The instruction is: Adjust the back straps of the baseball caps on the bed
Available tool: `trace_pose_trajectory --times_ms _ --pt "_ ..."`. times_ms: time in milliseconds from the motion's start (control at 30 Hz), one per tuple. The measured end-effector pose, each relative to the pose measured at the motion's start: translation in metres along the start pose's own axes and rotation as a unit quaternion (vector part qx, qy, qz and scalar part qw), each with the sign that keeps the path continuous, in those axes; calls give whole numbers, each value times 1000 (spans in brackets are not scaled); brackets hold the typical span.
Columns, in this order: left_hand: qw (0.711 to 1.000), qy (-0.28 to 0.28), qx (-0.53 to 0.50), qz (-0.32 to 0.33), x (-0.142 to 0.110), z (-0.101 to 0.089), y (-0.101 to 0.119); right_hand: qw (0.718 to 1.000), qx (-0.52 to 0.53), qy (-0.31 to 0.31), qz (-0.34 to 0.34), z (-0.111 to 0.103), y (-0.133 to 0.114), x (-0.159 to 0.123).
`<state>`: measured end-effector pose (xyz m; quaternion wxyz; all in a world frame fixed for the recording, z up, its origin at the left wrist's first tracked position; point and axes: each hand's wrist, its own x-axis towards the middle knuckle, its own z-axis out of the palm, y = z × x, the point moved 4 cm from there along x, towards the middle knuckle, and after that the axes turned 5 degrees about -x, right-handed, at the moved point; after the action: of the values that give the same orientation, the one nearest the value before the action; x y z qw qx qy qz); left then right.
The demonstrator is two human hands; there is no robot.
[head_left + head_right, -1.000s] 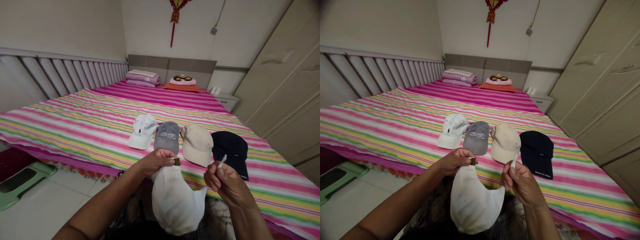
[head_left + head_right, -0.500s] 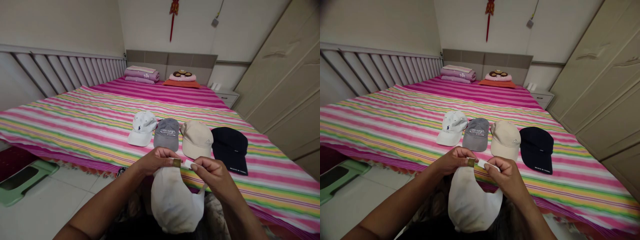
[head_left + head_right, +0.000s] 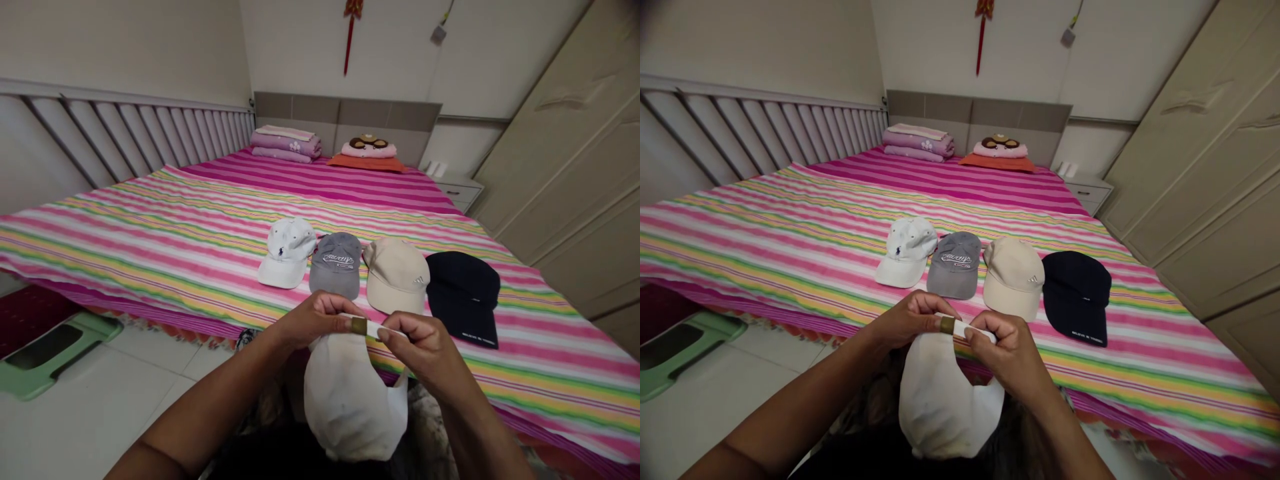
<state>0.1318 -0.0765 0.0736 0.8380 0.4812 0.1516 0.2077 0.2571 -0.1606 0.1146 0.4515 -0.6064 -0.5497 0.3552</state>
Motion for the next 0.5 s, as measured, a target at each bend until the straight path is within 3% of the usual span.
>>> trace_pose_trajectory --times_ms 233,500 --pt "998 6 33 52 -1 6 6 999 -7 -34 2 -1 4 1" --pt "988 21 116 100 -3 8 7 1000 -6 -27 -10 -2 11 3"
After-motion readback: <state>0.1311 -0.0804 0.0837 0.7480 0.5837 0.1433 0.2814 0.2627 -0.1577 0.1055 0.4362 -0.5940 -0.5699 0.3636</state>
